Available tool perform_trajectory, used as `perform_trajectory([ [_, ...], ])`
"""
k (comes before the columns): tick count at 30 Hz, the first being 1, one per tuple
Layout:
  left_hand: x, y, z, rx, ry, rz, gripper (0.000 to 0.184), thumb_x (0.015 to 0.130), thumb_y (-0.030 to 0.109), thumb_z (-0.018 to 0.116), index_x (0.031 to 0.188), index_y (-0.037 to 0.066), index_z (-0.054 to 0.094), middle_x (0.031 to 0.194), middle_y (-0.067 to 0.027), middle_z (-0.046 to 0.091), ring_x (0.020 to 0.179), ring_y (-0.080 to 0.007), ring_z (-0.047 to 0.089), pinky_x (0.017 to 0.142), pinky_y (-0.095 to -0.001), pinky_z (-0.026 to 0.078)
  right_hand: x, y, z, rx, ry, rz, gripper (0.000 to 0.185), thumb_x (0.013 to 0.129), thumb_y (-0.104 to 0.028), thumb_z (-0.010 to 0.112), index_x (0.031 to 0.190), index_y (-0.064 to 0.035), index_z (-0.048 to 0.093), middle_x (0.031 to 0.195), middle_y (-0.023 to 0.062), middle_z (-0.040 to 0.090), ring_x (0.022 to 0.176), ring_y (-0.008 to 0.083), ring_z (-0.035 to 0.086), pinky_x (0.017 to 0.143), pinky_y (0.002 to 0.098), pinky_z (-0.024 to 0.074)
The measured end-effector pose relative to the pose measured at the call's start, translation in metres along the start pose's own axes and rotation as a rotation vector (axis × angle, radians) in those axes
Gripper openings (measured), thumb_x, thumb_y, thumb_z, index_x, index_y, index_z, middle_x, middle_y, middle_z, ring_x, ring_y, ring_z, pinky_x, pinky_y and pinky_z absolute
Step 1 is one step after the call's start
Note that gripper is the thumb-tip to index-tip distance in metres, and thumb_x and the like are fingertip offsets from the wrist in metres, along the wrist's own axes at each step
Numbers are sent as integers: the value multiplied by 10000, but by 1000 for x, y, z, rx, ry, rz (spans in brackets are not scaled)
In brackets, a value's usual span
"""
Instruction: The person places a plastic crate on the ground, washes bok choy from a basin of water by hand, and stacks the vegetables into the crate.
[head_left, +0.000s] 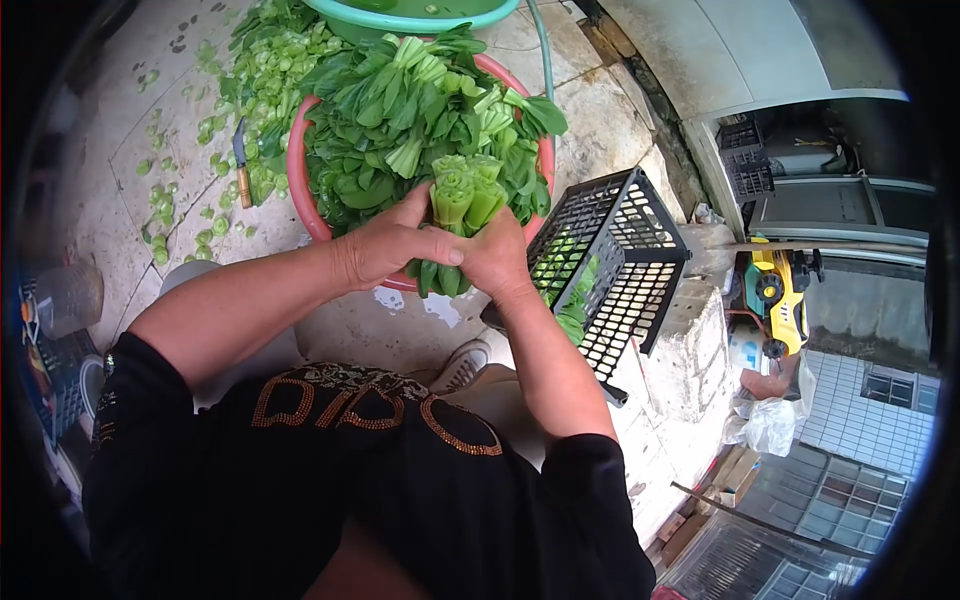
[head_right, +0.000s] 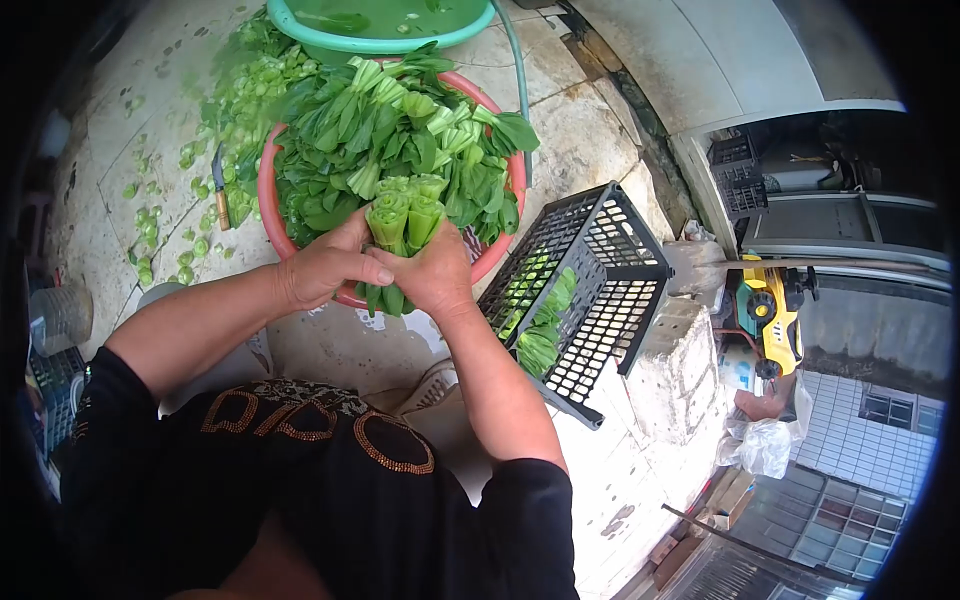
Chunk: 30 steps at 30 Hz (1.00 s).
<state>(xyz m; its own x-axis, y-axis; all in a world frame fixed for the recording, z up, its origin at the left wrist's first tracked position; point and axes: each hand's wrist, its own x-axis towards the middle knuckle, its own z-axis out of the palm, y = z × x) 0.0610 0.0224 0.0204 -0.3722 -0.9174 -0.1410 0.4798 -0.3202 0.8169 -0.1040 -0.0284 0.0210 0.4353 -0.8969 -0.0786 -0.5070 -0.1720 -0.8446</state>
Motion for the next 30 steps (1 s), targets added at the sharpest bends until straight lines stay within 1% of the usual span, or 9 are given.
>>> perform_trajectory([
  [5,24,-2,22,59,-115,66,927,734,79,735,1504,45,219,1526,-183,290,1457,-281,232,1186,-393,193,-10,7,-64,-153,28,-189,476,633,-228,770,1069,-74,658,1008,125,683,903,313,662,846,374,518],
  [9,40,-4,26,255,20,30,898,746,166,742,1506,81,271,1501,-170,339,1432,-296,288,1164,-449,197,-25,25,-129,-335,169,-87,473,612,-227,769,1047,-74,665,998,135,682,896,312,664,834,376,523],
  [12,49,-11,1,208,248,30,649,785,106,694,1384,64,446,1380,-124,468,1263,-245,504,1019,-369,410,-42,49,-190,-491,355,-6,466,613,-214,767,1047,-80,667,995,144,679,917,320,659,851,387,518],
  [15,46,-4,-15,155,383,-72,557,802,77,666,1331,61,492,1328,-103,502,1125,-214,600,925,-337,472,-60,100,-239,-786,405,184,556,618,-231,794,1130,-89,633,1086,160,656,1023,333,626,905,414,505],
  [21,47,-25,-25,226,441,-140,521,821,61,647,1320,73,496,1315,-106,509,1029,-197,644,879,-320,495,-71,233,-230,-947,31,614,787,621,-299,810,1302,-61,497,1263,168,557,1119,316,598,958,395,505],
  [22,47,-29,-25,230,428,-169,519,824,58,645,1321,76,495,1317,-106,508,1019,-195,648,868,-313,499,-68,257,-213,-939,-64,632,838,597,-287,796,1349,-83,486,1313,224,547,1204,343,548,1021,388,462],
  [23,47,-33,-25,225,416,-164,511,830,29,630,1321,76,496,1318,-111,506,993,-195,652,856,-302,502,-66,282,-188,-997,-188,646,974,602,-289,808,1448,-82,372,1381,158,486,1229,291,536,1026,392,460],
  [26,46,-43,-29,273,377,-156,520,826,1,625,1323,71,491,1318,-118,507,980,-196,650,852,-294,504,-48,311,-123,-1031,-560,855,897,729,-325,695,1491,-70,298,1430,127,434,1294,297,490,1056,443,410],
  [30,44,-42,-28,264,385,-214,538,815,-35,628,1325,66,487,1318,-126,506,969,-194,648,860,-296,507,-44,315,-126,-1042,-586,819,888,756,-389,660,1498,-74,286,1442,136,402,1322,288,457,1071,459,384],
])
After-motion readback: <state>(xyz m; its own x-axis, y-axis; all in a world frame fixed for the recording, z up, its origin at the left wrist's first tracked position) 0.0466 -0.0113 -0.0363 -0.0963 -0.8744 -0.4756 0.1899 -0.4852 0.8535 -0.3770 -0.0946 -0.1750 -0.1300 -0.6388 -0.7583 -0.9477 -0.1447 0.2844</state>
